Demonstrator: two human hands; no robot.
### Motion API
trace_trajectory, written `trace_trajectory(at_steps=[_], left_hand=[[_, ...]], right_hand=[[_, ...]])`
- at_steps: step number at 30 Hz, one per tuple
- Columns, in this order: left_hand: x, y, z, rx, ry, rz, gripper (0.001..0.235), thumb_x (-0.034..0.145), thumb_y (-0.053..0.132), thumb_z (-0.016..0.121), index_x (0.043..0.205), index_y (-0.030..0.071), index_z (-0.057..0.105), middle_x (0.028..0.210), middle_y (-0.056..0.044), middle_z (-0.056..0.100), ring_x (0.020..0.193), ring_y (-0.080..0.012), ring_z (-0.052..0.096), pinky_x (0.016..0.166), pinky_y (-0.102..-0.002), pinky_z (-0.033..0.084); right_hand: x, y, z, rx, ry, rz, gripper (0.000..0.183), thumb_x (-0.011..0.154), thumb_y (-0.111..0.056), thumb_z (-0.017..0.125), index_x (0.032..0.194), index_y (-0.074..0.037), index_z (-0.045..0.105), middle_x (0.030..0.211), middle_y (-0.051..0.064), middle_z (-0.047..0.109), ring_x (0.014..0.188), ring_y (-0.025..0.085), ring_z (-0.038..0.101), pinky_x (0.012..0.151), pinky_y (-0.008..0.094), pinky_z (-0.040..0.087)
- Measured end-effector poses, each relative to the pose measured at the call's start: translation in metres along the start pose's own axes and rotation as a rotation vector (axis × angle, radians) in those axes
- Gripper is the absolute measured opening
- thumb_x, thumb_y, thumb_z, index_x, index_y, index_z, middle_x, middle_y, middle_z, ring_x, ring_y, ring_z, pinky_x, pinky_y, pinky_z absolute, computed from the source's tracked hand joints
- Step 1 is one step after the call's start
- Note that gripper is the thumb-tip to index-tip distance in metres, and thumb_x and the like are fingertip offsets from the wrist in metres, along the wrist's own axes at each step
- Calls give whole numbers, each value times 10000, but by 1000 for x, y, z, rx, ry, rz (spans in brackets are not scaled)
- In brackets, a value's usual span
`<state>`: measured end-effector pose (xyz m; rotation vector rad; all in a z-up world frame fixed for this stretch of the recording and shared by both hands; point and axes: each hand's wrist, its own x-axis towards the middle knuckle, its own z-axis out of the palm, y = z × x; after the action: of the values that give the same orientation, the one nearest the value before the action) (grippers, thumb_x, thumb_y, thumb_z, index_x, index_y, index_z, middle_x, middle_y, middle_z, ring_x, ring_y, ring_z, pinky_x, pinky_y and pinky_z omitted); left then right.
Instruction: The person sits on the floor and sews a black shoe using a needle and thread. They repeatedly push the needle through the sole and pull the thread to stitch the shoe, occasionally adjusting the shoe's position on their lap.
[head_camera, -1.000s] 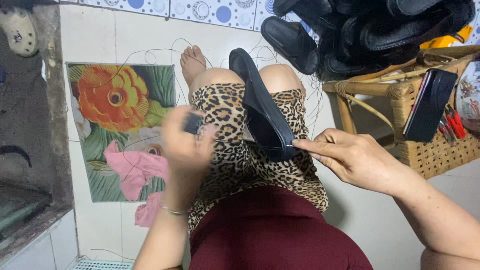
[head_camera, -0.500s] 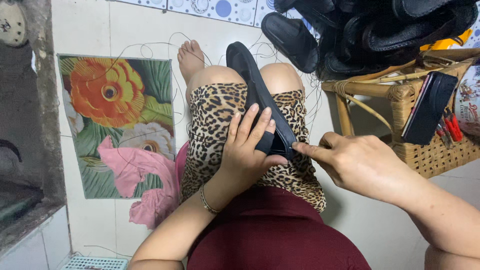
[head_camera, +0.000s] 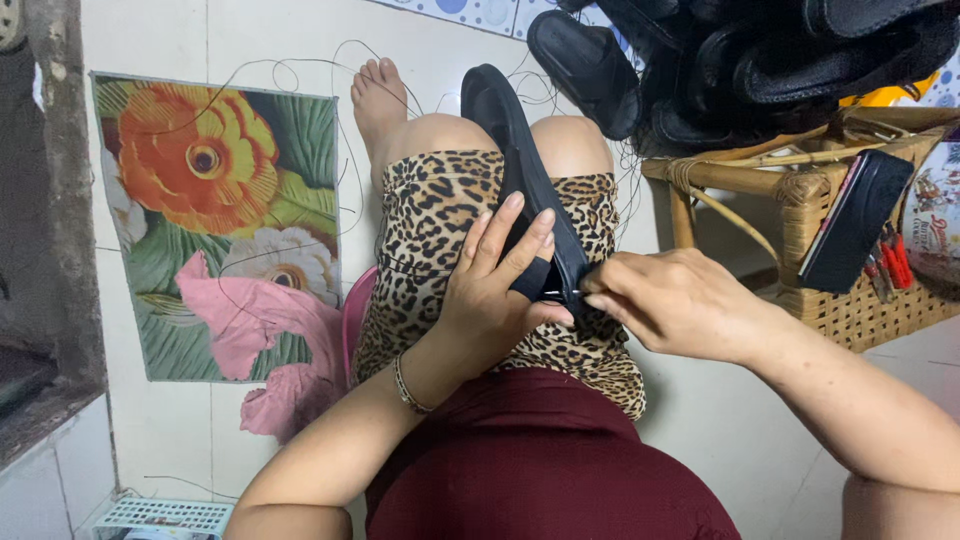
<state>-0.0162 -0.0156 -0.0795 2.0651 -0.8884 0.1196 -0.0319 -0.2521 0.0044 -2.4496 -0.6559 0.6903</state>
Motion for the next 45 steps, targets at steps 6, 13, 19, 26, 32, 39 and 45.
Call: trace_trajectory(at_steps=[6, 13, 19, 26, 32, 39, 45], left_hand=[[11, 8, -15, 110, -48, 5, 837, 984, 669, 234, 1236, -11, 651, 1433, -173, 568, 1393, -417, 488, 1134, -588, 401], [-7, 21, -27, -93, 117, 173, 245, 986, 87, 604, 750, 21, 591, 1005, -147, 605, 864, -389, 622, 748, -542, 503], [5, 33, -35, -1500, -47, -428, 79, 880, 13, 776, 941, -4, 728, 1022, -195, 762, 954, -317, 726, 815, -391, 553], [3, 31, -20, -388, -93, -209, 276, 971, 45, 602, 710, 22, 513, 594, -130, 507, 515, -347, 603, 445, -357, 474], [2, 22, 1, -220, -84, -82, 252, 937, 91, 674, 731, 44, 536, 589, -96, 503, 504, -338, 609, 415, -379, 473], [26, 17, -32, -465, -220, -462, 396, 1052, 186, 417, 1423, 72, 492, 966, -50, 683, 890, -265, 689, 864, -368, 515], [30, 31, -31, -365, 31, -279, 165, 948, 188, 681, 890, 33, 675, 560, -53, 526, 518, -327, 623, 512, -396, 548]], right_hand=[[0, -13, -7, 15, -41, 160, 231, 1011, -383, 554, 1139, -191, 557, 819, 68, 723, 703, 342, 694, 594, 465, 502], [-11, -19, -6, -129, 146, 98, 221, 991, -319, 612, 858, -147, 573, 644, 63, 596, 633, 325, 691, 521, 440, 544], [-6, -19, -3, -29, 151, 128, 114, 984, -241, 614, 950, -131, 611, 662, 70, 628, 640, 323, 706, 520, 439, 552], [-16, -26, 4, -154, 326, 20, 191, 941, -179, 668, 1127, -141, 682, 791, 68, 708, 721, 279, 744, 595, 370, 589], [-41, -39, -31, -274, 165, 70, 350, 889, -99, 634, 1212, -214, 703, 742, 124, 712, 654, 308, 747, 563, 430, 598], [-104, 20, -36, 60, 5, 423, 579, 906, -383, 599, 1471, -261, 574, 1356, -43, 727, 1188, 138, 722, 928, 301, 551], [-48, 11, 59, 1166, 581, 212, 300, 937, -200, 681, 781, 53, 719, 854, 211, 650, 534, 151, 562, 385, 251, 495]])
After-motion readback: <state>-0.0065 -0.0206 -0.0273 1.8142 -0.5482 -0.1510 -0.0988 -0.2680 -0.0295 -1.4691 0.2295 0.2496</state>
